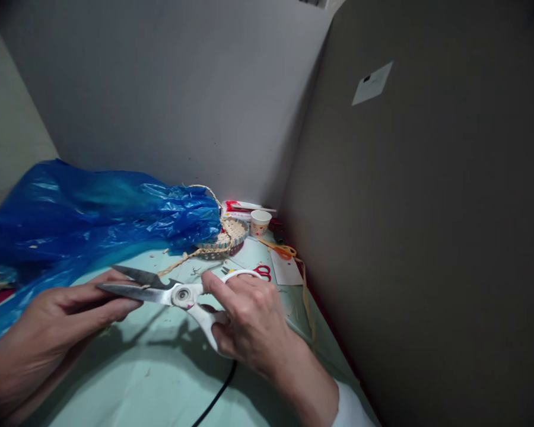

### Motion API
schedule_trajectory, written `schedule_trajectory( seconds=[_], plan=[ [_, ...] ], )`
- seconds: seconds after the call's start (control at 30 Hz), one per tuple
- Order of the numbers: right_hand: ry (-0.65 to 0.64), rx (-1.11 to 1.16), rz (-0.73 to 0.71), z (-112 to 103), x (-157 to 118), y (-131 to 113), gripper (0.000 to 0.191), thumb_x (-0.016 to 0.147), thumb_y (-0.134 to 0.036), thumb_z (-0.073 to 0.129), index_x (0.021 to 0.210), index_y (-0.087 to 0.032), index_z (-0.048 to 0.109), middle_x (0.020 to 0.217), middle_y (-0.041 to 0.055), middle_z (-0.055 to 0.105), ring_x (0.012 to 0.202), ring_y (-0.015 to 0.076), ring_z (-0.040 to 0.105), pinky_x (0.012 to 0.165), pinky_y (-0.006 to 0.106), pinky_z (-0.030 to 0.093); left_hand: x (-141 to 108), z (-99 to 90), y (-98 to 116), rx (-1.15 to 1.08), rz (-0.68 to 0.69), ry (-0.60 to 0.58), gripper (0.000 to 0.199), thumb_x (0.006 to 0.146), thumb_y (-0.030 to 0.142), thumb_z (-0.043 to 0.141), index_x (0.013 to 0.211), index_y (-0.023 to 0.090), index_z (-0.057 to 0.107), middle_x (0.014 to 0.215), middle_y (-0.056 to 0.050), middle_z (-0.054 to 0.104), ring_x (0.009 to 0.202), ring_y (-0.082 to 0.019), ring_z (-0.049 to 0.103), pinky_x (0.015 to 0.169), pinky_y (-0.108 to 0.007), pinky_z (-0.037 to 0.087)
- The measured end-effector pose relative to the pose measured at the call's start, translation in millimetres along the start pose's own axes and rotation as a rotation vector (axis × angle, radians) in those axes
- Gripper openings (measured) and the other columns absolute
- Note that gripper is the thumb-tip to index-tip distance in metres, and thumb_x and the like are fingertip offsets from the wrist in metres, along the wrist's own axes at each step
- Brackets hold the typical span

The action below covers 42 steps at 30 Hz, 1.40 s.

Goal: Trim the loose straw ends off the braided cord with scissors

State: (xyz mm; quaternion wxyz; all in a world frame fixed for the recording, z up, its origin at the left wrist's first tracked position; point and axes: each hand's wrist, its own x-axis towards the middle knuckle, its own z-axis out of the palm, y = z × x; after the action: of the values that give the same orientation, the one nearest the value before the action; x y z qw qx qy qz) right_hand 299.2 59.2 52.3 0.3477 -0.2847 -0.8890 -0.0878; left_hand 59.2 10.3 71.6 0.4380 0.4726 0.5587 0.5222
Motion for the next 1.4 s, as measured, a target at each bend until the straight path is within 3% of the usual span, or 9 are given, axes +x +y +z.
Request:
schedule_trajectory(
  seconds=[0.23, 0.33, 0.47, 0.53, 0.63, 0.83, 1.0, 1.13, 1.4],
  plan=[
    [-0.053, 0.112, 0.098, 10, -6, 5, 0.048, 0.064, -0.004, 0.049, 0.106, -0.019, 0.067, 0.070, -0.0002, 0.068, 0.057, 0.0141, 0.055, 0.056, 0.025, 0.034, 2, -1.7, -2, -0.071, -0.095, -0.041, 0.014, 0.068, 0.038, 0.086, 0.078, 0.028, 0.086, 0.107, -0.005, 0.080, 0.117, -0.035, 0.066, 0.065, -0.026, 0.060],
    [-0.078, 0.224, 0.231, 15, -4, 3, 0.040, 0.070, -0.007, 0.054, 0.105, -0.019, 0.069, 0.066, -0.0019, 0.063, 0.054, 0.0130, 0.050, 0.054, 0.025, 0.032, 2, -2.5, -5, -0.138, -0.160, -0.085, 0.021, 0.069, 0.041, 0.088, 0.085, 0.029, 0.084, 0.098, -0.002, 0.079, 0.100, -0.028, 0.071, 0.069, -0.025, 0.059],
    [-0.040, 0.661, 0.692, 23, 5, -3, 0.025, 0.081, -0.028, 0.072, 0.104, -0.021, 0.067, 0.065, -0.0041, 0.064, 0.056, 0.0140, 0.058, 0.055, 0.024, 0.042, -1, -0.9, -12, -0.179, -0.234, -0.171, 0.027, 0.071, 0.049, 0.085, 0.086, 0.027, 0.081, 0.075, 0.002, 0.069, 0.068, -0.014, 0.059, 0.057, -0.017, 0.049],
    [0.006, 0.994, 0.880, 26, 9, -7, 0.039, 0.076, -0.040, 0.081, 0.105, -0.022, 0.062, 0.072, -0.0021, 0.071, 0.065, 0.0180, 0.070, 0.062, 0.027, 0.053, -1, 0.5, -16, -0.096, -0.212, -0.198, 0.033, 0.074, 0.056, 0.081, 0.088, 0.027, 0.081, 0.071, 0.002, 0.061, 0.064, -0.012, 0.050, 0.053, -0.016, 0.041],
    [0.107, 1.390, 1.013, 29, 13, -14, 0.058, 0.064, -0.044, 0.093, 0.102, -0.024, 0.054, 0.080, -0.0004, 0.075, 0.077, 0.0218, 0.077, 0.074, 0.033, 0.061, -2, 3.7, -19, 0.092, -0.186, -0.272, 0.043, 0.075, 0.066, 0.072, 0.087, 0.026, 0.083, 0.066, 0.001, 0.056, 0.062, -0.014, 0.043, 0.053, -0.021, 0.035],
    [0.207, 1.562, 1.040, 30, 13, -24, 0.062, 0.061, -0.035, 0.096, 0.101, -0.023, 0.050, 0.076, 0.0003, 0.077, 0.064, 0.0137, 0.071, 0.065, 0.023, 0.058, -6, 10.6, -21, 0.299, -0.180, -0.430, 0.046, 0.076, 0.068, 0.065, 0.069, 0.025, 0.081, 0.053, 0.001, 0.048, 0.056, -0.017, 0.043, 0.055, -0.028, 0.033],
    [0.223, 1.552, 1.023, 25, 14, -26, 0.062, 0.061, -0.033, 0.096, 0.101, -0.022, 0.050, 0.073, -0.0014, 0.076, 0.060, 0.0106, 0.066, 0.063, 0.021, 0.055, -10, 12.6, -23, 0.186, -0.245, -0.365, 0.044, 0.075, 0.066, 0.068, 0.077, 0.025, 0.084, 0.068, -0.005, 0.066, 0.060, -0.018, 0.049, 0.053, -0.028, 0.038],
    [0.249, 1.486, 1.034, 22, 16, -27, 0.062, 0.060, -0.034, 0.096, 0.100, -0.023, 0.051, 0.074, -0.0024, 0.075, 0.064, 0.0136, 0.069, 0.064, 0.024, 0.056, -12, 14.0, -21, 0.176, -0.234, -0.342, 0.038, 0.075, 0.060, 0.072, 0.070, 0.024, 0.080, 0.071, -0.005, 0.070, 0.061, -0.018, 0.053, 0.054, -0.026, 0.041],
    [0.303, 1.415, 1.021, 26, 15, -21, 0.060, 0.063, -0.036, 0.095, 0.101, -0.025, 0.050, 0.076, -0.0027, 0.075, 0.067, 0.0152, 0.072, 0.066, 0.025, 0.057, -7, 11.5, -26, 0.194, -0.218, -0.298, 0.034, 0.073, 0.058, 0.074, 0.077, 0.025, 0.082, 0.075, -0.006, 0.075, 0.067, -0.022, 0.064, 0.055, -0.027, 0.048]
  ],
)
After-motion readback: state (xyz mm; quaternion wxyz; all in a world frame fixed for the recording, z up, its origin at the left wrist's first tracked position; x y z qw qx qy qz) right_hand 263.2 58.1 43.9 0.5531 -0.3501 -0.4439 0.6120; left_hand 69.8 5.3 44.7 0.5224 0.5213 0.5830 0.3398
